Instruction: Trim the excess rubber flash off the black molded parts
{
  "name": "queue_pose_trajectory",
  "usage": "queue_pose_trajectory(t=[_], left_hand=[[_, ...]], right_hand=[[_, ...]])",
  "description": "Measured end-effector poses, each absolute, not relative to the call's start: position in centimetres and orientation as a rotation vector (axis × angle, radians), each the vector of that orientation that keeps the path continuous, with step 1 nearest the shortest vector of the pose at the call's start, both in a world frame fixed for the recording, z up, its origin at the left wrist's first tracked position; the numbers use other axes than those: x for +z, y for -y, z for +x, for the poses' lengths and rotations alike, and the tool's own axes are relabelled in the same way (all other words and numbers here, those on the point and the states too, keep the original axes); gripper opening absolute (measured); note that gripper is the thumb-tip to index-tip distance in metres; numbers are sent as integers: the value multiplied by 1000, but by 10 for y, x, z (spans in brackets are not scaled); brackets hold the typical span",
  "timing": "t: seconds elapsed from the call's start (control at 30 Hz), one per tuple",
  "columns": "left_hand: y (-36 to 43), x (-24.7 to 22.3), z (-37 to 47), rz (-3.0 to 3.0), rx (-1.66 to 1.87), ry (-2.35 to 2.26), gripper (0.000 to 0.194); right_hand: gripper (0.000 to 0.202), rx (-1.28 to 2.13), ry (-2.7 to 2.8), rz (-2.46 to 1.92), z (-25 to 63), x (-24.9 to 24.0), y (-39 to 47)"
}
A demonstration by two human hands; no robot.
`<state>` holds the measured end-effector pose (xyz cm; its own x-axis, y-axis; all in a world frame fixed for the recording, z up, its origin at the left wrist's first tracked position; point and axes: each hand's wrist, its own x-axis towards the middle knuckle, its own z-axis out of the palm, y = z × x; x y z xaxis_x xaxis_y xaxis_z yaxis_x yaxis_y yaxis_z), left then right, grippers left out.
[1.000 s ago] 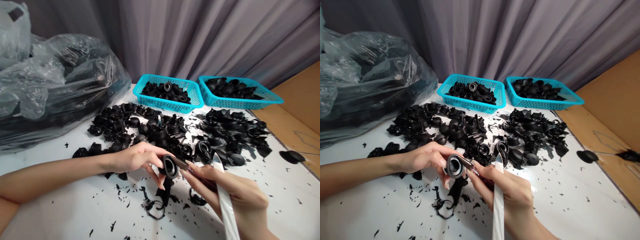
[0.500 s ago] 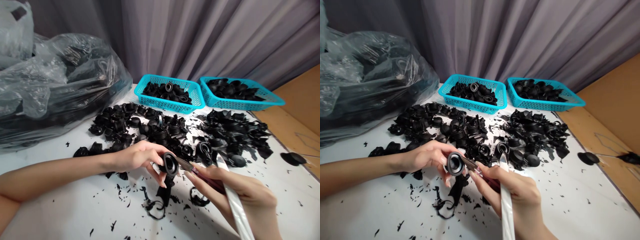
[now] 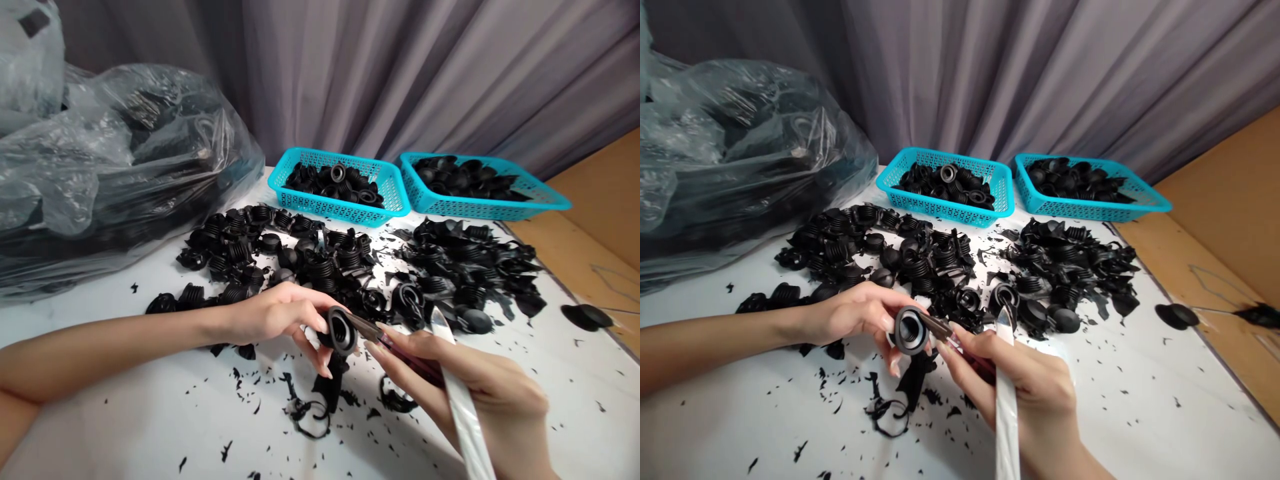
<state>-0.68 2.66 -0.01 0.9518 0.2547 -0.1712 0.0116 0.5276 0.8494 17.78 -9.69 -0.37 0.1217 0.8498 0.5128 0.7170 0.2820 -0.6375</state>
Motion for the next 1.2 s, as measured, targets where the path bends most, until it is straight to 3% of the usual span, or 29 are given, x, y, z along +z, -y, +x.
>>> queue_pose_trajectory(t=[1.2], left_hand=[[-28, 2, -7, 1028, 99, -255, 35]], right_hand=[[8, 218, 1693, -1397, 178, 0, 94]])
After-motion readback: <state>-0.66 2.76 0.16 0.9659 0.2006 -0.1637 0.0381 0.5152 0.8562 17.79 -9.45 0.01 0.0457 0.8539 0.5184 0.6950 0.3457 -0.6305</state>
